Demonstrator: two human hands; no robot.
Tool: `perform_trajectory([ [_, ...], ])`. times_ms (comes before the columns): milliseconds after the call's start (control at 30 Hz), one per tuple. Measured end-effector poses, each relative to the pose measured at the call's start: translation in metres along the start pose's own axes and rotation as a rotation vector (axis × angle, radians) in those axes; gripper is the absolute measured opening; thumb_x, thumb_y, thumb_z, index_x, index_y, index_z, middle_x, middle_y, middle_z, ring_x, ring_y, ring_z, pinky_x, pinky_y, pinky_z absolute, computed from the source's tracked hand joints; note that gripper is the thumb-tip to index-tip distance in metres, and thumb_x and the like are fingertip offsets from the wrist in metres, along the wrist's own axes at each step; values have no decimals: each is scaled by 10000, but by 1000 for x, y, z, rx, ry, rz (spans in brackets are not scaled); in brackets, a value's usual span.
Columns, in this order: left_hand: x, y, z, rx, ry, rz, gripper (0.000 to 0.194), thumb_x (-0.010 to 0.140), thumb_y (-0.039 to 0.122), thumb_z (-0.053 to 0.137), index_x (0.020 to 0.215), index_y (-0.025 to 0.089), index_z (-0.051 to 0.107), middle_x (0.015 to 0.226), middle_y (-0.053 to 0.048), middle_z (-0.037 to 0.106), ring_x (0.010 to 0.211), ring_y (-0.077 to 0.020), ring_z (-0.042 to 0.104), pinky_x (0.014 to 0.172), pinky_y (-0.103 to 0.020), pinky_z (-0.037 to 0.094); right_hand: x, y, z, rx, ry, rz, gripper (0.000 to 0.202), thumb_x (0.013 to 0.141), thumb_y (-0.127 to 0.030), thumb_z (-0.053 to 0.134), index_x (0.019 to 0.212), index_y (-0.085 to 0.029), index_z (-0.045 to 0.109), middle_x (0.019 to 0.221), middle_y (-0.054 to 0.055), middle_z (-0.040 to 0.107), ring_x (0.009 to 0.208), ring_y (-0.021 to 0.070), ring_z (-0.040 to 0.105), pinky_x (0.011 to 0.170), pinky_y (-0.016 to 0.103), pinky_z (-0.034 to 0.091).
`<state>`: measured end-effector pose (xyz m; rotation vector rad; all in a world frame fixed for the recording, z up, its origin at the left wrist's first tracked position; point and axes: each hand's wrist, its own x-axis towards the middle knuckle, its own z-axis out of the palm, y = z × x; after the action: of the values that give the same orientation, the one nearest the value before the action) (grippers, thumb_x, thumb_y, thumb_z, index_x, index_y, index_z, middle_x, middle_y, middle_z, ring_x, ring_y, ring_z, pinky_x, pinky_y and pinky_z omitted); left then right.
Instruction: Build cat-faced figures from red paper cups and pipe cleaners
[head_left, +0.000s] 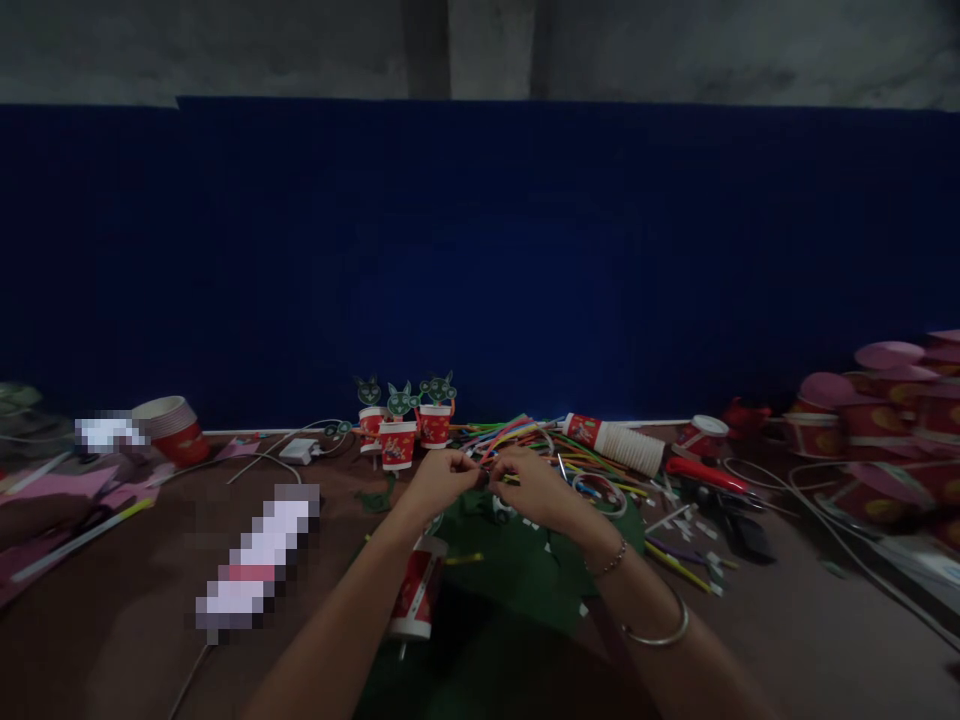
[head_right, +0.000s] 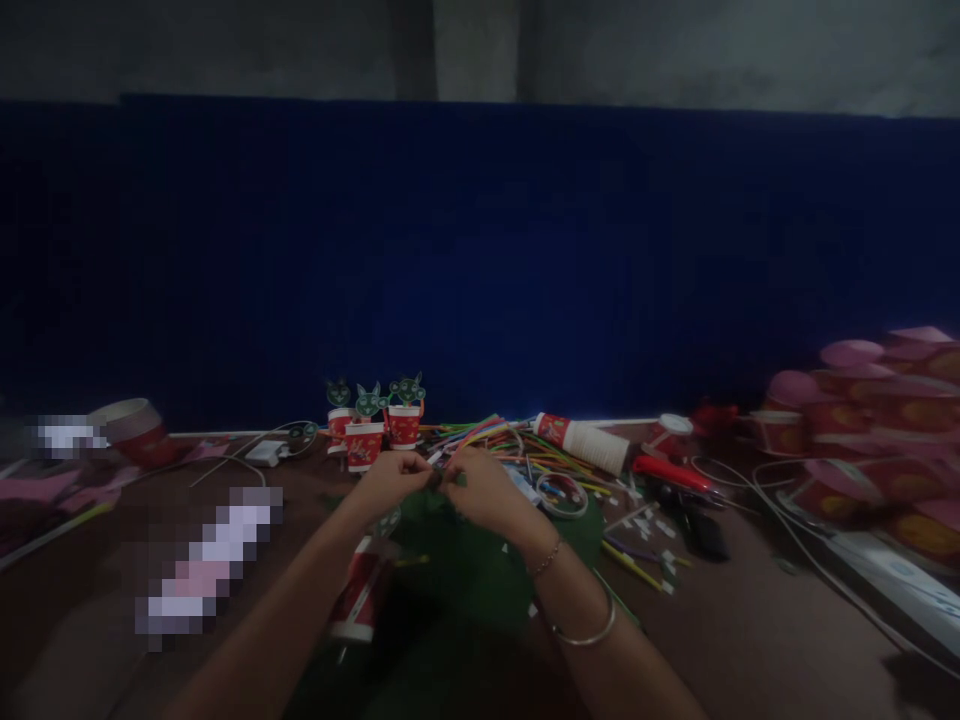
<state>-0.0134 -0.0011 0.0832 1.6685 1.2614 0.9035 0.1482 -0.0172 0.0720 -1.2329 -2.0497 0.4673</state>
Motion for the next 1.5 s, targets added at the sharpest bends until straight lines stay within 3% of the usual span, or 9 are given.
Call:
perform_trajectory([
  [233,2,-6,0,38,-69,30,121,575,236,570,548,130,623,455,44,489,456,-78,397,456,-197,267,-1,-4,-1,-34,-27,28,82,677,-136,598,633,-175,655,857,47,649,873,185,561,803,278,390],
  [567,0,-4,0,55,-60,-7,118,553,242,582,536,134,626,437,49,487,443,-79,390,455,-198,263,-2,-4,1,-125,10,3,78,685,-161,590,642,-184,652,858,52,637,872,191,551,797,286,377],
  [767,0,-2,0,-11,-73,-29,104,567,204,555,536,142,631,478,28,564,481,-100,466,490,-205,327,-1,-5,0,-146,55,56,36,673,-167,605,680,-187,633,860,48,633,870,208,548,774,308,366],
  [867,0,0,0,-42,-65,-24,98,585,207,564,546,145,628,488,24,572,501,-107,488,510,-211,352,0,-3,0,-92,102,88,111,664,-207,625,772,-181,627,833,45,633,833,203,547,730,294,379],
  [1000,-1,-1,0,-54,-17,28,152,617,285,597,590,139,629,526,25,559,518,-98,465,518,-212,338,1,-1,0,37,32,101,87,676,-252,619,709,-172,631,783,28,626,754,169,553,669,253,390],
  [1133,-1,-1,0,-67,-40,28,194,620,333,616,609,139,622,547,23,550,538,-101,458,532,-216,336,0,0,-1,162,-23,104,92,695,-211,570,648,-159,628,648,-7,592,630,127,524,590,216,379],
  [1333,-2,-3,0,7,-121,47,185,631,332,603,610,150,575,532,42,470,508,-91,411,488,-205,292,0,2,-3,62,-38,54,119,689,-181,560,606,-147,637,622,0,610,609,124,518,578,214,366],
  [1433,0,-7,1,89,-83,113,180,664,321,559,598,153,554,524,42,446,503,-93,397,495,-212,295,1,3,-1,60,-42,140,149,701,-250,578,607,-148,634,594,5,617,579,126,530,561,219,371],
  [1500,3,-11,2,123,-15,158,188,692,323,528,619,154,563,554,29,480,526,-104,422,518,-221,315,1,3,1,93,11,182,157,691,-288,603,759,-156,655,673,17,651,624,143,564,578,228,391],
])
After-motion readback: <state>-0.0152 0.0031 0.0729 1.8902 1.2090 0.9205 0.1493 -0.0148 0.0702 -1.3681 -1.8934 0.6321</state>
